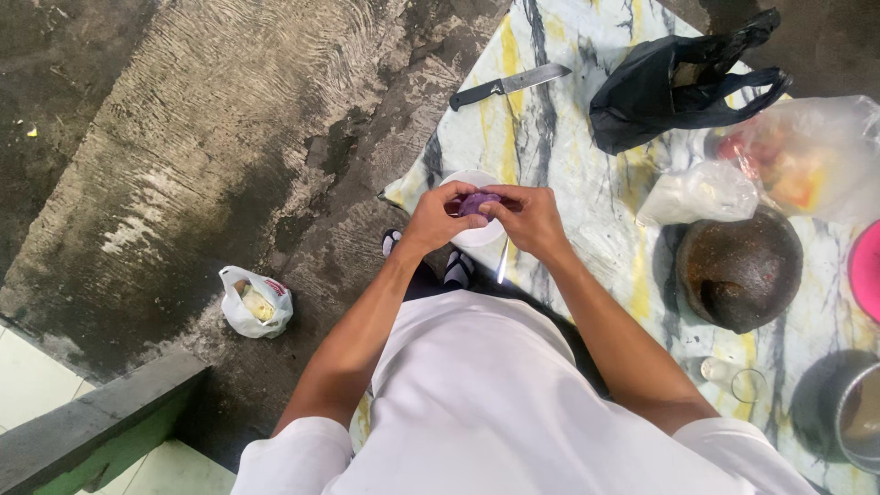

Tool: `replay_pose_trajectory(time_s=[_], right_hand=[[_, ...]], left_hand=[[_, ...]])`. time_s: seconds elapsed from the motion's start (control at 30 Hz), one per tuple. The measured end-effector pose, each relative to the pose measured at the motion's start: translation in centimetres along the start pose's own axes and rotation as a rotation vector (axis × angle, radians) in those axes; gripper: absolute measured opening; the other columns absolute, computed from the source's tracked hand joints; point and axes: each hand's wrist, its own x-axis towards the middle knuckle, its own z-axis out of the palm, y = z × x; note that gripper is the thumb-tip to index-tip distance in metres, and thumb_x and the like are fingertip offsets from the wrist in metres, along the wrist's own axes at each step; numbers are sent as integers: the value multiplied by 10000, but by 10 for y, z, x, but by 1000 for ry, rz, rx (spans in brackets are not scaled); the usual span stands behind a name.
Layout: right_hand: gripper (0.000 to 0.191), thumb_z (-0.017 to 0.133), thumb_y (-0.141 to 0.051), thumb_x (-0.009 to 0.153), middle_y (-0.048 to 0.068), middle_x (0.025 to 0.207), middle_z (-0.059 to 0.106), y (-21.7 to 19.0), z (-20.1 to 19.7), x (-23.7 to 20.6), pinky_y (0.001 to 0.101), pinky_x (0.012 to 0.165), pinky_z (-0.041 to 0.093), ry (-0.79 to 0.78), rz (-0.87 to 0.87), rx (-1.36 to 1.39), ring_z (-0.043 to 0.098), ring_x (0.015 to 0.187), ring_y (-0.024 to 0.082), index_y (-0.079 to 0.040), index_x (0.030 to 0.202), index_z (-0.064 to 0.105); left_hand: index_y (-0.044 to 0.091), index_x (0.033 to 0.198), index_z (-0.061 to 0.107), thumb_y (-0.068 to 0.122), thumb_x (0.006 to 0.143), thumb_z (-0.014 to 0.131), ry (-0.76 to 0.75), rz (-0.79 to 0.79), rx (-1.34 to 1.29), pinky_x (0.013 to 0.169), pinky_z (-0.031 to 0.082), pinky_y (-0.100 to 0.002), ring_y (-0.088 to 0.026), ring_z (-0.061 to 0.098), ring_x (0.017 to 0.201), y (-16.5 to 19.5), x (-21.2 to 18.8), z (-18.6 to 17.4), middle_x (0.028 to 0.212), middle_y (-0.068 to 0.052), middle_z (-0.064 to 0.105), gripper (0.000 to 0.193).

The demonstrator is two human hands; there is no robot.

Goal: The person pinches portions of purple dough from a bowl and rolls each portion between their palms into round balls, placing the finished balls back into the bowl. They briefly step to a second table with trays of fried food, handle a plastic bag and cloth, then return to rolling more dough balls.

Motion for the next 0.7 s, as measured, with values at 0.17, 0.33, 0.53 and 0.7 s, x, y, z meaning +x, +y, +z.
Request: replay_pose_trajectory(time_s=[0.17, 0.33, 0.53, 0.7], right_hand=[[173, 776, -83, 902, 140, 880, 792, -24, 3, -4, 272, 686, 596, 139, -119, -100, 776, 779, 121, 11, 1047, 771], [137, 781, -72, 906, 132, 809, 777, -20, 3, 0, 260, 640, 561, 178, -134, -122, 726, 689, 110, 18, 1009, 778], [184, 717, -107, 984, 128, 913, 771, -32, -25, 11, 263, 701, 557, -168, 66, 80, 678, 799, 86, -24, 1138, 775], [625, 854, -166, 756, 129, 1031, 726, -83, -50, 5, 324, 703, 575, -278, -222, -249, 723, 795, 196, -59, 1337, 651]], left_hand=[[-8, 1199, 680, 120, 749, 899, 52, 54, 301, 779, 590, -278, -112, 705, 873, 56, -7, 11, 1021, -76, 759, 516], [-15, 1221, 700, 141, 845, 849, 72, 39, 238, 770, 597, -266, -101, 697, 884, 68, -9, 17, 1037, -75, 759, 434], [-27, 1272, 659, 191, 933, 739, -107, -156, -152, 708, 630, -271, -92, 710, 860, 62, -13, 1, 1033, -61, 736, 412], [-41, 1282, 667, 277, 1033, 644, -192, -153, -229, 641, 591, -282, -111, 682, 778, 70, -18, -12, 962, -62, 715, 405]])
